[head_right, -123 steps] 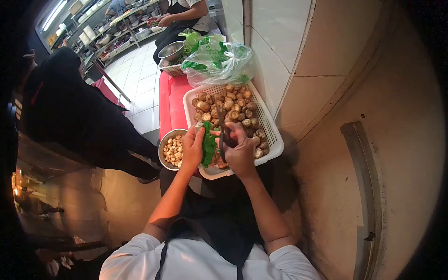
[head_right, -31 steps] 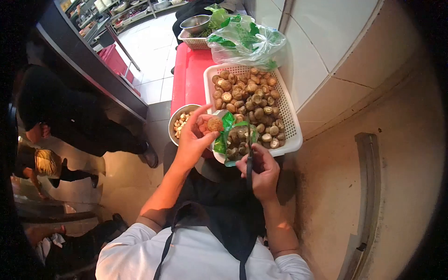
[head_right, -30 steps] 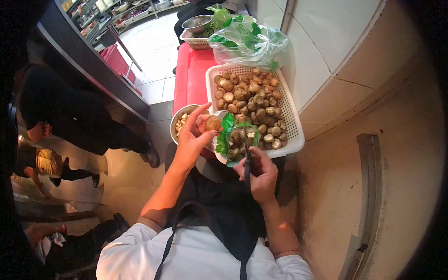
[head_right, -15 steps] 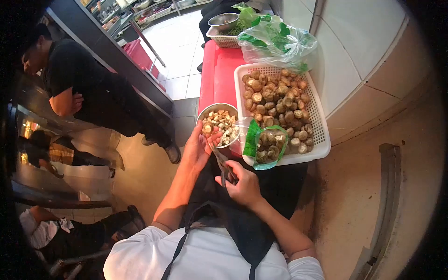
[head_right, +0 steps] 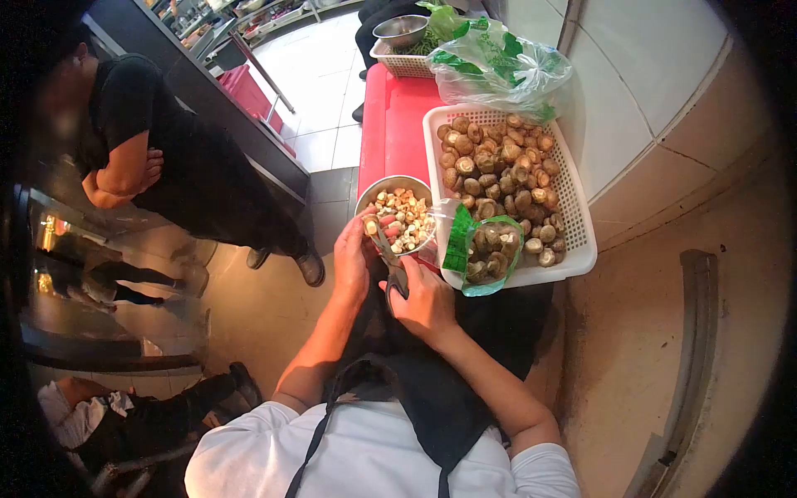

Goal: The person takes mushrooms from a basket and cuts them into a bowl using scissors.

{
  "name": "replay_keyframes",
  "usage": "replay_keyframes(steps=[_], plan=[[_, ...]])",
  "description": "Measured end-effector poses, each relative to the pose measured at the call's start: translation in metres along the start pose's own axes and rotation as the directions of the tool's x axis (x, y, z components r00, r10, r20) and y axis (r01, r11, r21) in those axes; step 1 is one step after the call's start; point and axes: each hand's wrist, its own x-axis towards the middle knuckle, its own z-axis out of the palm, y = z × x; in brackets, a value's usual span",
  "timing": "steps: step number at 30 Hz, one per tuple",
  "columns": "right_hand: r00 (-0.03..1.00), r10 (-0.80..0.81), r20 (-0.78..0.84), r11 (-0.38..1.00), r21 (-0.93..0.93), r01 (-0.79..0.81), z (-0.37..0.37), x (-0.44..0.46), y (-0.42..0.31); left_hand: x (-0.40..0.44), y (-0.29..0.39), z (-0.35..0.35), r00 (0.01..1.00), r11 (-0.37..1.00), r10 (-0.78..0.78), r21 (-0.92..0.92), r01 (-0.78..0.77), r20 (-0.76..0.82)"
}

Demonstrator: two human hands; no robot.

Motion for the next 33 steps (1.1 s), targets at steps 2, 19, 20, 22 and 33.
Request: replay_keyframes(steps=[2,19,20,22,33], plan=[[1.0,-0.028,-0.014,0.999,-0.028,0.027,0.004,0.001,0.003,-0.001,-0.01,-0.001,1.0,1.0,0.014,-0.025,-0.014,0.014],[0.997,-0.049,0.056,0.986,-0.159,0.057,0.023,0.001,0.019,0.017,-0.03,-0.001,0.994,0.997,0.004,-0.074,-0.012,-0.108],[0.997,-0.051,0.054,0.987,-0.151,0.059,0.025,0.002,0.02,0.018,-0.031,-0.002,0.994,0.998,0.0,-0.069,-0.008,-0.108],[0.997,-0.062,0.047,0.989,-0.134,0.067,0.028,0.006,0.022,0.021,-0.027,0.001,0.994,0.998,-0.001,-0.062,-0.006,-0.105],[1.0,0.015,0.017,0.996,-0.084,-0.014,0.029,0.004,0.019,0.024,-0.032,0.001,0.991,0.993,-0.032,-0.117,0.017,-0.132]])
